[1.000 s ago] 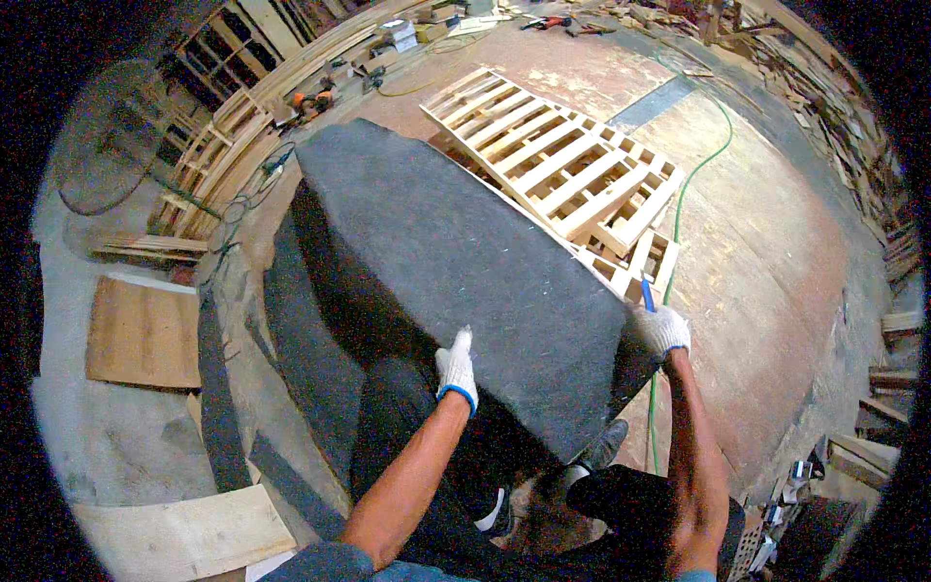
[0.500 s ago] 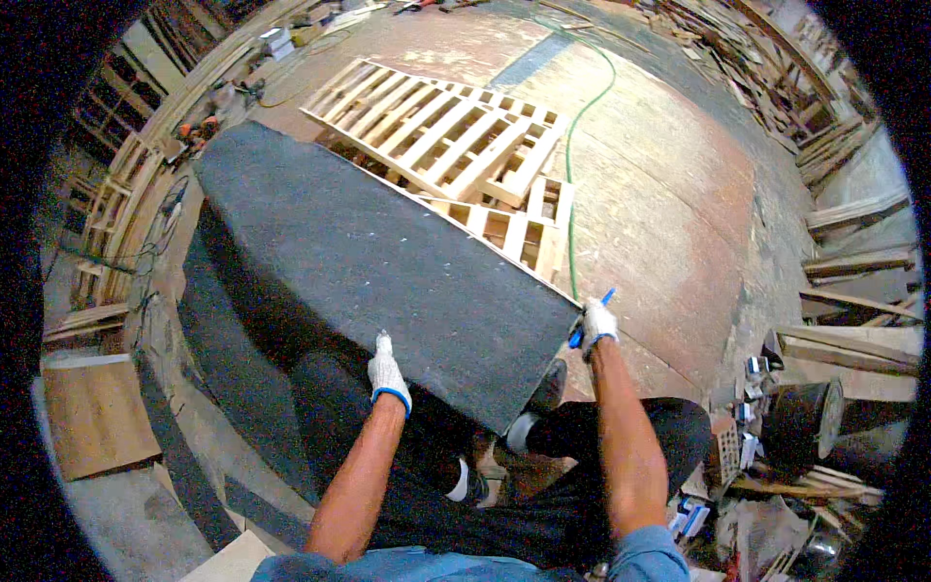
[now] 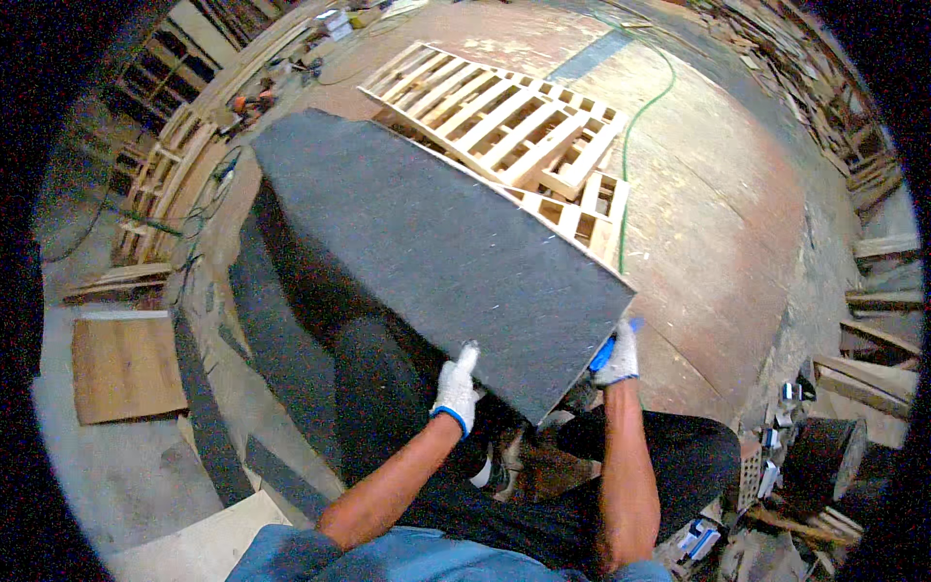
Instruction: The person staples a dark fabric cover onto a wooden frame using a pneumatic staple gun, then trims the excess fabric with a utility knife. They flip the piece to work on different sides and continue trimming and securing the fabric.
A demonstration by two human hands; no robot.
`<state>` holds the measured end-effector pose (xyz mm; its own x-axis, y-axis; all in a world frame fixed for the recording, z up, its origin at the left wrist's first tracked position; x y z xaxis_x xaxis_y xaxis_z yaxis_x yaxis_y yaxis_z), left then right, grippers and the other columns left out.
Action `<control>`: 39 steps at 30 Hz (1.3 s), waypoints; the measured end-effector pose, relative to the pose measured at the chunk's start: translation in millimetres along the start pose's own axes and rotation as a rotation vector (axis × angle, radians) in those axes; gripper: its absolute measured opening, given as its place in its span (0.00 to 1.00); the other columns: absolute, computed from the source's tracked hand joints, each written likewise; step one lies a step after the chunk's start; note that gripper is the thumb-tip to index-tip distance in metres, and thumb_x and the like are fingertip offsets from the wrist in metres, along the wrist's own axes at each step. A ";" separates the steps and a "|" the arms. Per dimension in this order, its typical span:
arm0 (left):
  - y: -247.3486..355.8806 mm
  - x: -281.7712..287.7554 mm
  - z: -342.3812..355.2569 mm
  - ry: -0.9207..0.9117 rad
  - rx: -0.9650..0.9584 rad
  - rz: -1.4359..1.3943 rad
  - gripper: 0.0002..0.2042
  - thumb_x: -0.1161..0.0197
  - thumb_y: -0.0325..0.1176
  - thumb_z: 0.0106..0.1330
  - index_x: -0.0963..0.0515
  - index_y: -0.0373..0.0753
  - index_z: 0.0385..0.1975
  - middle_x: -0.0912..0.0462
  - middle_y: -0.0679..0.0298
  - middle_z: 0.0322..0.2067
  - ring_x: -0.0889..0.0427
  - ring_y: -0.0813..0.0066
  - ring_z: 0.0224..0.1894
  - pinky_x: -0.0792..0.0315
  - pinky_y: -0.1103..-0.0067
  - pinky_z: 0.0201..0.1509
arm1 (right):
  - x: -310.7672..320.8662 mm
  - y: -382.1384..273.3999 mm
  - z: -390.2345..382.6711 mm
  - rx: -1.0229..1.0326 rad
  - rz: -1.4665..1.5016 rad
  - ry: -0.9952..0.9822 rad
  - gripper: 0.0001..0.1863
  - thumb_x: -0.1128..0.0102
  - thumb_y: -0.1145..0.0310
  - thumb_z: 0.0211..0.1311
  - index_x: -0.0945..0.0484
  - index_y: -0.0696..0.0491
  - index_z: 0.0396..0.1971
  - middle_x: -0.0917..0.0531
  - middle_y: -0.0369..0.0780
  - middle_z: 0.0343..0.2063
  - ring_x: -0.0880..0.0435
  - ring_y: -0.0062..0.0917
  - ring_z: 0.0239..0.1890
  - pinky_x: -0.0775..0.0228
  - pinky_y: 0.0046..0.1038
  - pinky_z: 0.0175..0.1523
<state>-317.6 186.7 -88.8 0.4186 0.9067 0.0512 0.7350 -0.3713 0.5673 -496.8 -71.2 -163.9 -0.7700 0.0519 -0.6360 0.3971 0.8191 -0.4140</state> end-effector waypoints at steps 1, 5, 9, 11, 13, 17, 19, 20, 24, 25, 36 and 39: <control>2.0 3.9 6.9 -0.054 -0.114 0.042 0.37 0.36 0.61 0.63 0.32 0.34 0.58 0.27 0.59 0.52 0.28 0.64 0.52 0.30 0.59 0.54 | -18.5 -10.1 -9.6 0.035 -0.008 -0.001 0.22 0.48 0.52 0.73 0.23 0.51 0.56 0.16 0.42 0.52 0.16 0.39 0.50 0.23 0.41 0.57; 31.8 -11.6 -20.6 -0.057 -0.320 0.077 0.35 0.37 0.58 0.67 0.27 0.24 0.51 0.20 0.51 0.47 0.25 0.58 0.50 0.33 0.69 0.59 | -74.3 -67.8 -30.2 0.167 -0.058 -0.178 0.23 0.42 0.52 0.70 0.22 0.52 0.55 0.16 0.41 0.53 0.16 0.36 0.51 0.26 0.39 0.61; 79.1 4.3 -63.5 -0.427 -0.373 -0.055 0.26 0.40 0.40 0.73 0.34 0.32 0.65 0.24 0.56 0.58 0.24 0.67 0.57 0.29 0.69 0.61 | -104.5 -92.9 -13.0 0.183 -0.114 -0.222 0.22 0.41 0.52 0.69 0.20 0.51 0.53 0.15 0.39 0.51 0.16 0.34 0.50 0.25 0.38 0.59; 121.3 50.1 -94.5 -0.498 -0.552 -0.350 0.28 0.42 0.34 0.74 0.40 0.35 0.71 0.26 0.56 0.61 0.22 0.64 0.59 0.27 0.66 0.64 | -91.3 -112.8 3.6 0.178 -0.184 -0.202 0.21 0.41 0.52 0.69 0.20 0.51 0.52 0.14 0.39 0.50 0.15 0.34 0.49 0.24 0.37 0.59; 146.3 112.0 -115.7 -0.479 -0.642 -0.572 0.27 0.45 0.33 0.76 0.40 0.34 0.71 0.27 0.49 0.64 0.24 0.58 0.64 0.28 0.62 0.68 | -79.3 -109.6 11.0 0.090 -0.230 -0.165 0.21 0.43 0.54 0.69 0.22 0.51 0.55 0.16 0.39 0.52 0.16 0.34 0.49 0.23 0.39 0.58; 58.3 292.5 -35.4 0.412 -0.590 0.030 0.28 0.42 0.39 0.73 0.36 0.30 0.68 0.26 0.48 0.63 0.24 0.55 0.64 0.32 0.66 0.68 | -60.7 -96.3 17.8 -0.015 -0.281 -0.007 0.23 0.49 0.53 0.72 0.24 0.51 0.57 0.18 0.41 0.56 0.17 0.37 0.54 0.23 0.44 0.59; -50.7 369.8 -11.2 0.745 -0.122 0.506 0.38 0.37 0.53 0.64 0.35 0.33 0.68 0.26 0.46 0.64 0.27 0.47 0.65 0.34 0.61 0.68 | -39.3 -103.8 26.0 -0.029 -0.340 0.095 0.23 0.50 0.53 0.71 0.24 0.52 0.57 0.18 0.41 0.57 0.18 0.38 0.55 0.23 0.45 0.59; -115.8 409.3 -5.3 0.755 0.103 0.586 0.42 0.36 0.57 0.60 0.37 0.35 0.69 0.29 0.45 0.65 0.28 0.45 0.66 0.34 0.62 0.68 | -31.9 -101.2 29.2 -0.033 -0.359 0.144 0.23 0.50 0.53 0.71 0.24 0.52 0.57 0.18 0.42 0.57 0.18 0.38 0.55 0.24 0.46 0.59; -265.7 467.2 -3.4 0.828 0.313 0.367 0.46 0.32 0.61 0.55 0.33 0.32 0.66 0.27 0.41 0.63 0.28 0.43 0.64 0.33 0.60 0.66 | -42.0 -103.1 20.0 -0.014 -0.391 0.125 0.24 0.49 0.52 0.70 0.23 0.52 0.57 0.18 0.42 0.57 0.17 0.38 0.53 0.22 0.44 0.58; -314.0 526.6 3.0 0.607 0.377 0.561 0.39 0.36 0.63 0.58 0.23 0.30 0.55 0.21 0.39 0.56 0.23 0.41 0.59 0.29 0.58 0.61 | -45.4 -75.7 30.4 -0.059 -0.348 0.107 0.23 0.49 0.52 0.71 0.23 0.52 0.57 0.18 0.41 0.57 0.16 0.37 0.53 0.22 0.44 0.58; -366.7 546.5 107.8 0.727 0.323 0.622 0.30 0.29 0.52 0.58 0.19 0.31 0.49 0.18 0.40 0.51 0.20 0.44 0.56 0.26 0.59 0.57 | -96.2 -94.6 49.8 0.029 -0.307 -0.018 0.21 0.51 0.57 0.73 0.23 0.56 0.55 0.18 0.45 0.55 0.17 0.38 0.51 0.22 0.40 0.57; -367.0 516.6 76.2 0.569 0.393 0.868 0.27 0.31 0.49 0.60 0.19 0.30 0.49 0.17 0.41 0.50 0.18 0.46 0.53 0.25 0.60 0.54 | -81.0 -111.4 41.9 0.012 -0.315 0.039 0.21 0.51 0.57 0.73 0.22 0.56 0.54 0.17 0.45 0.53 0.16 0.38 0.49 0.20 0.40 0.54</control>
<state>-330.5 776.2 -333.2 0.6412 0.2299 0.7322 0.4711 -0.8710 -0.1390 -457.7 -190.5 -93.6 -0.8746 -0.1807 -0.4499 0.1420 0.7917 -0.5942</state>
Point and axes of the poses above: each hand's wrist, its own z-axis towards the middle knuckle, its own x-axis out of the back of the hand, y = z × x, the point moved 9 cm from there along z, towards the middle knuckle
